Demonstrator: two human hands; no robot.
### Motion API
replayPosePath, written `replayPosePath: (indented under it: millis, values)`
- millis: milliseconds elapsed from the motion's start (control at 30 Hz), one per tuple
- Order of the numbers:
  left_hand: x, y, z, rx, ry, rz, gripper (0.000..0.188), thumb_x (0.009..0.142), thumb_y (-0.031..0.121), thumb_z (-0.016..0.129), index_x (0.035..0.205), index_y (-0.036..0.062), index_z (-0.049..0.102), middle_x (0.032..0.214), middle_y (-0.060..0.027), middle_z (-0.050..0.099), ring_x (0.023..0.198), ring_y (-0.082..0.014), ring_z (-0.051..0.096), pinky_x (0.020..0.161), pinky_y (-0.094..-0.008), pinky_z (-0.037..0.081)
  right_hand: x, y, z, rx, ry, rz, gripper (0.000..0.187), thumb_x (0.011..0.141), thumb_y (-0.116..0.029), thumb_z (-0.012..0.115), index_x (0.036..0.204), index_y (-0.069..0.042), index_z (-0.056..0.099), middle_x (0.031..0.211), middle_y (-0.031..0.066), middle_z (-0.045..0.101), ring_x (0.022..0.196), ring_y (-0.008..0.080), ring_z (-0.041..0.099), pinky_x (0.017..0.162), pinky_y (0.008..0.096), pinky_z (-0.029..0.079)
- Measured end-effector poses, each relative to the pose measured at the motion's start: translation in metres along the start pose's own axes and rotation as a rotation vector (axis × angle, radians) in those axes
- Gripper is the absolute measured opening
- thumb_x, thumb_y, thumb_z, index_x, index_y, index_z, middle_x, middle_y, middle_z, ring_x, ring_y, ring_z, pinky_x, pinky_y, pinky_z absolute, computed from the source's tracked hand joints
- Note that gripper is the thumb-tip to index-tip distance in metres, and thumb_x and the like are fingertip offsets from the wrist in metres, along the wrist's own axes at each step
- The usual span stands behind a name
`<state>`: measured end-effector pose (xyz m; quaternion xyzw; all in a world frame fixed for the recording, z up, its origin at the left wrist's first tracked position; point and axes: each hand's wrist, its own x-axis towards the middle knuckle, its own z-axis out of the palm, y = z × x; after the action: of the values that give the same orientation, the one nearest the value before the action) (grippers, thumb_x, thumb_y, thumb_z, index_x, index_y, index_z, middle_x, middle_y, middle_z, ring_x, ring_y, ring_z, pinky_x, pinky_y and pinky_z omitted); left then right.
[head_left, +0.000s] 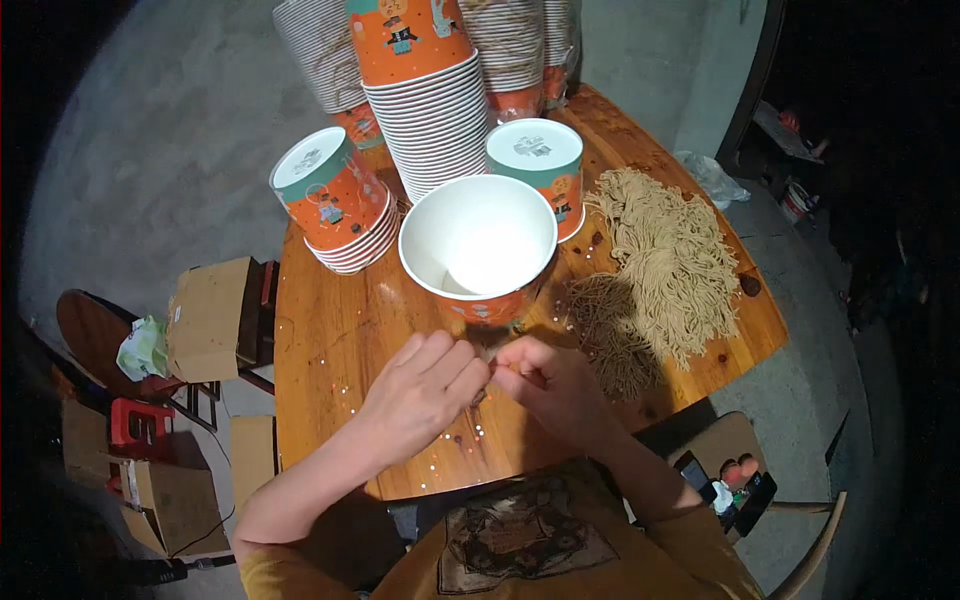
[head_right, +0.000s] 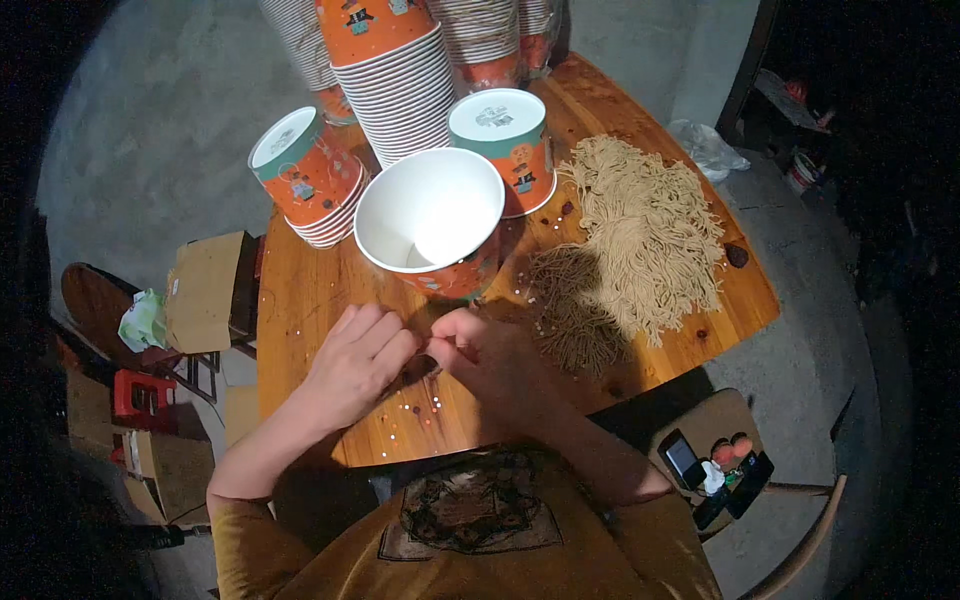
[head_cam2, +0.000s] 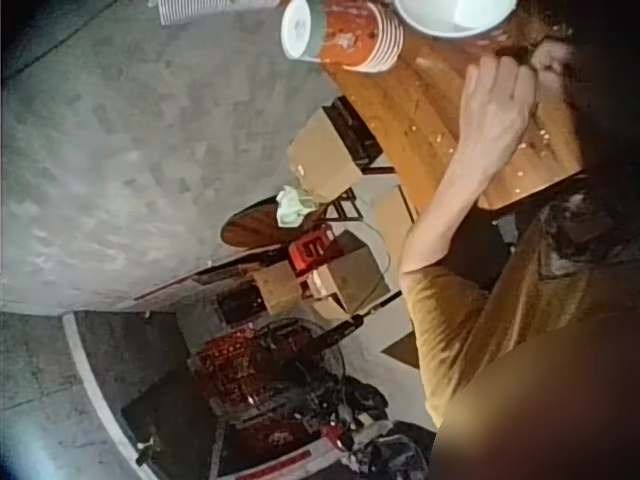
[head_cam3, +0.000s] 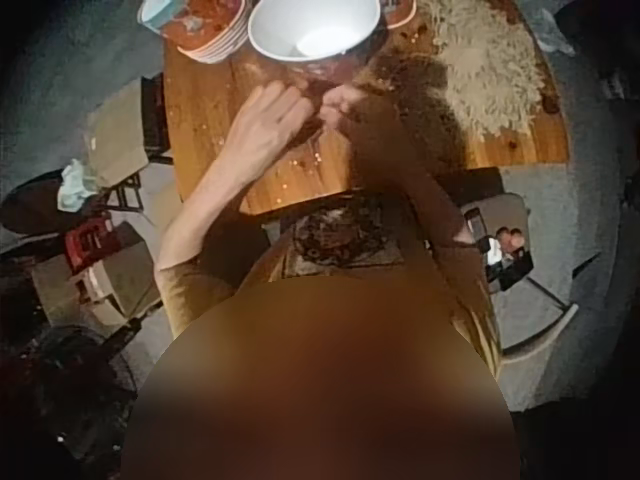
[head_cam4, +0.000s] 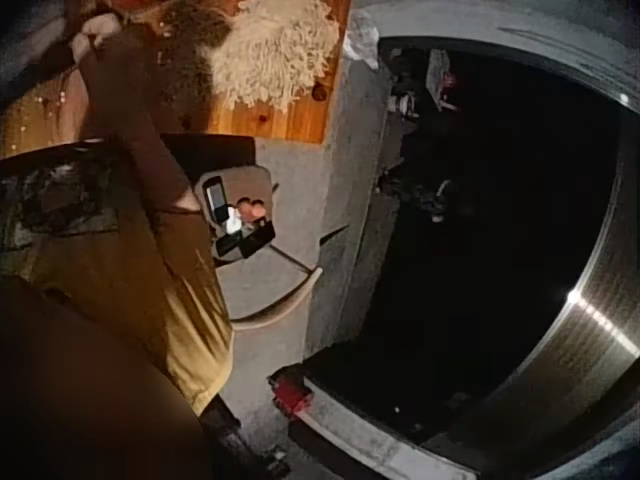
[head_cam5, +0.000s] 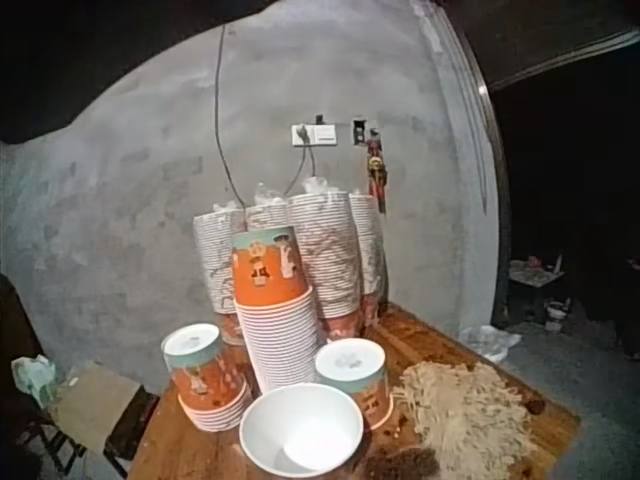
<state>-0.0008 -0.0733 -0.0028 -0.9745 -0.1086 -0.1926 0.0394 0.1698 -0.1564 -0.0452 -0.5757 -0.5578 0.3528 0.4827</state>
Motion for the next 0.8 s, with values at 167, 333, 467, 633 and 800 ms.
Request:
replayPosePath:
  millis: [167, 333, 467, 633, 800]
  values:
    - [0.025, -0.015, 0.011, 0.017, 0.239, -0.032, 0.019, 0.076, 0.012, 0.063, 0.087, 0.0036, 0.051, 0.083, -0.0088, 0.048, 0.081, -0.0276, 0.049, 0.07, -0.0367, 0.041, 0.011, 0.028, -0.008, 0.13, 0.168, -0.063, 0.008, 0.083, -0.01, 0.06, 0.083, -0.004, 0.055, 0.064, -0.0015, 0.047, 0.056, 0.0039, 0.042, 0.05, 0.0232, 0.037]
    - [0.049, -0.031, 0.025, -0.248, 0.141, -0.24, 0.024, 0.08, 0.011, 0.062, 0.1, 0.0027, 0.054, 0.087, -0.0129, 0.055, 0.087, -0.0314, 0.053, 0.076, -0.0404, 0.043, 0.026, 0.022, -0.004, 0.11, 0.398, -0.056, 0.008, 0.083, -0.006, 0.059, 0.081, -0.003, 0.051, 0.064, -0.0001, 0.049, 0.056, 0.0058, 0.044, 0.051, 0.0244, 0.039]
    - [0.055, -0.032, 0.02, -0.404, 0.084, -0.335, 0.021, 0.081, 0.001, 0.058, 0.102, 0.0008, 0.058, 0.087, -0.0121, 0.058, 0.079, -0.0261, 0.058, 0.072, -0.0347, 0.047, 0.039, 0.04, 0.0, 0.141, 0.413, -0.155, 0.009, 0.081, -0.004, 0.059, 0.081, -0.004, 0.05, 0.065, 0.0011, 0.05, 0.058, 0.0077, 0.05, 0.053, 0.0251, 0.042]
    - [0.054, -0.031, 0.013, -0.596, 0.018, -0.476, 0.029, 0.081, -0.003, 0.051, 0.109, -0.0003, 0.058, 0.089, -0.0085, 0.059, 0.076, -0.0148, 0.06, 0.071, -0.0286, 0.049, 0.053, 0.043, 0.005, 0.274, 0.426, -0.296, 0.01, 0.08, -0.001, 0.059, 0.082, -0.004, 0.049, 0.065, 0.0028, 0.052, 0.059, 0.0097, 0.053, 0.054, 0.026, 0.044]
    - [0.052, -0.027, 0.003, -0.684, -0.044, -0.582, 0.035, 0.083, -0.002, 0.05, 0.117, 0.0016, 0.057, 0.089, -0.0044, 0.058, 0.077, -0.0101, 0.055, 0.074, -0.0253, 0.047, 0.057, 0.035, 0.008, 0.206, 0.403, -0.316, 0.012, 0.078, -0.001, 0.061, 0.081, -0.004, 0.05, 0.066, 0.0031, 0.052, 0.058, 0.0101, 0.053, 0.055, 0.0276, 0.044]
